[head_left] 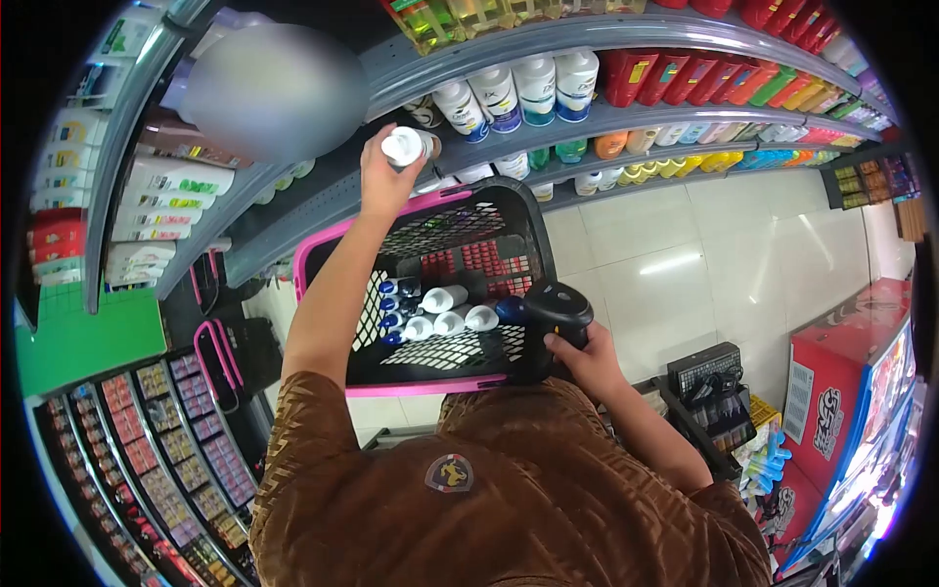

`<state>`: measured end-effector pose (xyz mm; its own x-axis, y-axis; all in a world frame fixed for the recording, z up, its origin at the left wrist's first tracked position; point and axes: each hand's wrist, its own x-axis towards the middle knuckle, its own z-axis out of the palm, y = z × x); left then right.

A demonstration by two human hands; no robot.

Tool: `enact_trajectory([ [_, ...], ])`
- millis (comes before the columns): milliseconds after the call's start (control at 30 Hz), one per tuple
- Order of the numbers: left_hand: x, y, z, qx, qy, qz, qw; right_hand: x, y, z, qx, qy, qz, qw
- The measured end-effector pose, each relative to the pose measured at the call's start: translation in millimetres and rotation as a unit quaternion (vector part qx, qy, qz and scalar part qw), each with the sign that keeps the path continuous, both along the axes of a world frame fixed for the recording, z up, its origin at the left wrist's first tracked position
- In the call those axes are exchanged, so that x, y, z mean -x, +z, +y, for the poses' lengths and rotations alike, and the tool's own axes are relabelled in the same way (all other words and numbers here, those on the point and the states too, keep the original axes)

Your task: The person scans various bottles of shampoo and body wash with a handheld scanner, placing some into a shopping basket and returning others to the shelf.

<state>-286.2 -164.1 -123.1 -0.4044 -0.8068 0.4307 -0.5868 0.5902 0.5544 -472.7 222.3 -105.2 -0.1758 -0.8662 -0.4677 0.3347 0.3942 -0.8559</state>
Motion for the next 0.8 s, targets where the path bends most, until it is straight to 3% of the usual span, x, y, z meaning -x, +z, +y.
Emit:
enact_trajectory([
  [133, -39, 58, 78, 0.135, -0.042, -0.036, 0.989, 1, 2, 0, 0.003, -0.023, 0.010, 1.000],
  [200, -62, 76, 115, -0.004, -0.003, 0.124, 0.992, -6, 3, -2, 0.002, -0.029, 0.010, 1.000],
  [233, -63, 90, 134, -0.116, 0.027, 0.249, 0.961, -11, 6, -3, 0.005, -0.050, 0.008, 0.999],
  [267, -77, 95, 140, -0.191, 0.058, 0.282, 0.938, -17, 9, -4, 0.007, -0.066, 0.007, 0.998],
  [333, -91, 93, 154, -0.383, 0.085, 0.462, 0.796, -34, 17, -11, 0.036, -0.065, -0.032, 0.997],
  [400, -101, 92, 170, -0.503, 0.060, 0.468, 0.724, -52, 25, -17, 0.062, -0.096, -0.097, 0.989],
  [467, -111, 93, 182, -0.588, -0.027, 0.451, 0.670, -71, 29, -17, 0.059, -0.067, -0.062, 0.994],
  [600, -119, 107, 197, -0.590, -0.048, 0.448, 0.670, -110, 43, -17, 0.097, -0.014, -0.110, 0.989],
  [800, -142, 114, 197, -0.589, -0.081, 0.464, 0.657, -159, 69, -25, 0.139, 0.038, -0.069, 0.987],
])
